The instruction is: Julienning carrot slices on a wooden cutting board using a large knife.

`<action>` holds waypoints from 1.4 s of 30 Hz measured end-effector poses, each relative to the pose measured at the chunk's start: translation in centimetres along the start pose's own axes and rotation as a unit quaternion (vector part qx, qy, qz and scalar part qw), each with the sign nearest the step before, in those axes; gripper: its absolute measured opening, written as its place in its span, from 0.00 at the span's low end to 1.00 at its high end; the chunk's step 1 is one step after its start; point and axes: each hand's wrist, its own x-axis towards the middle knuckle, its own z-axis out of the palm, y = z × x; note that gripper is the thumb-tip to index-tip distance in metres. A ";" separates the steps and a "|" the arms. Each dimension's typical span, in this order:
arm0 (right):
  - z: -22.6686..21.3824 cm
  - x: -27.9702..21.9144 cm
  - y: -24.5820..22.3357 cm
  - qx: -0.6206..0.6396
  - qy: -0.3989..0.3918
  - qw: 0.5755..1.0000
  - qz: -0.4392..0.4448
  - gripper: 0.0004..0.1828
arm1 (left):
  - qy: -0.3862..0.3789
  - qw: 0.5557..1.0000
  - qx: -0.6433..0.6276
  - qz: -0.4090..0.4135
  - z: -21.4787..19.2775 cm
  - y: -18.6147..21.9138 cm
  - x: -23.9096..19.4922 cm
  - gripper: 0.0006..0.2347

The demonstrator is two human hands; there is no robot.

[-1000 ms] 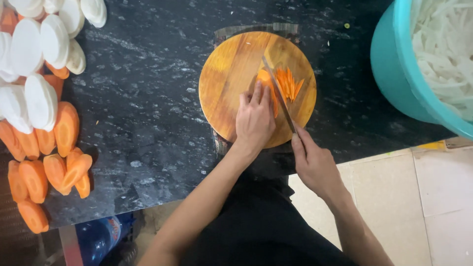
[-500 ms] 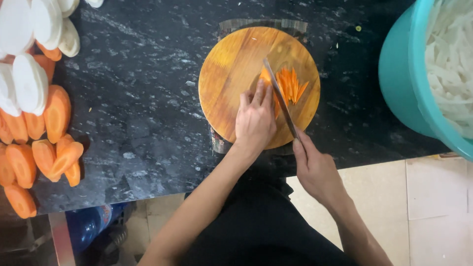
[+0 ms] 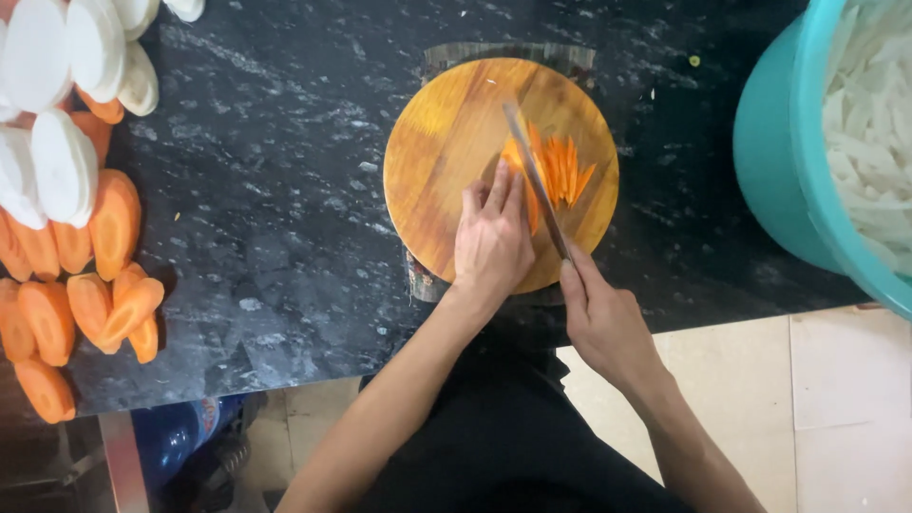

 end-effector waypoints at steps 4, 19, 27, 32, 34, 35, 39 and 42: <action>-0.3 -0.1 -0.2 0.005 -0.011 1.000 -0.005 0.30 | -0.005 1.000 0.000 -0.003 -0.5 0.1 0.3 0.21; -0.1 1.6 1.1 -0.005 -0.026 0.999 -0.019 0.31 | 0.026 1.000 -0.005 0.016 -0.2 -0.5 0.1 0.20; -1.1 -0.5 -0.1 -0.019 -0.029 0.999 0.001 0.32 | 0.041 0.999 -0.019 0.011 0.1 -0.1 -0.7 0.18; -1.9 -1.1 -1.1 -0.035 -0.055 0.998 0.018 0.32 | 0.032 0.999 -0.019 0.009 -0.1 0.2 -0.4 0.17; -1.9 -1.2 -0.7 -0.048 -0.061 0.997 0.026 0.32 | 0.031 0.999 -0.019 0.006 -0.5 0.3 -0.4 0.17; -1.8 -1.3 -0.2 -0.054 -0.067 0.996 0.029 0.32 | 0.030 0.999 -0.025 0.004 -0.7 0.5 -0.4 0.17; 1.3 3.0 3.2 -0.039 -0.043 0.998 -0.039 0.30 | 0.031 0.999 -0.019 0.011 -0.6 0.2 -0.3 0.17; 1.4 3.3 3.3 0.002 -0.037 0.999 -0.027 0.31 | 0.036 0.998 -0.049 0.004 -2.0 0.9 -0.6 0.19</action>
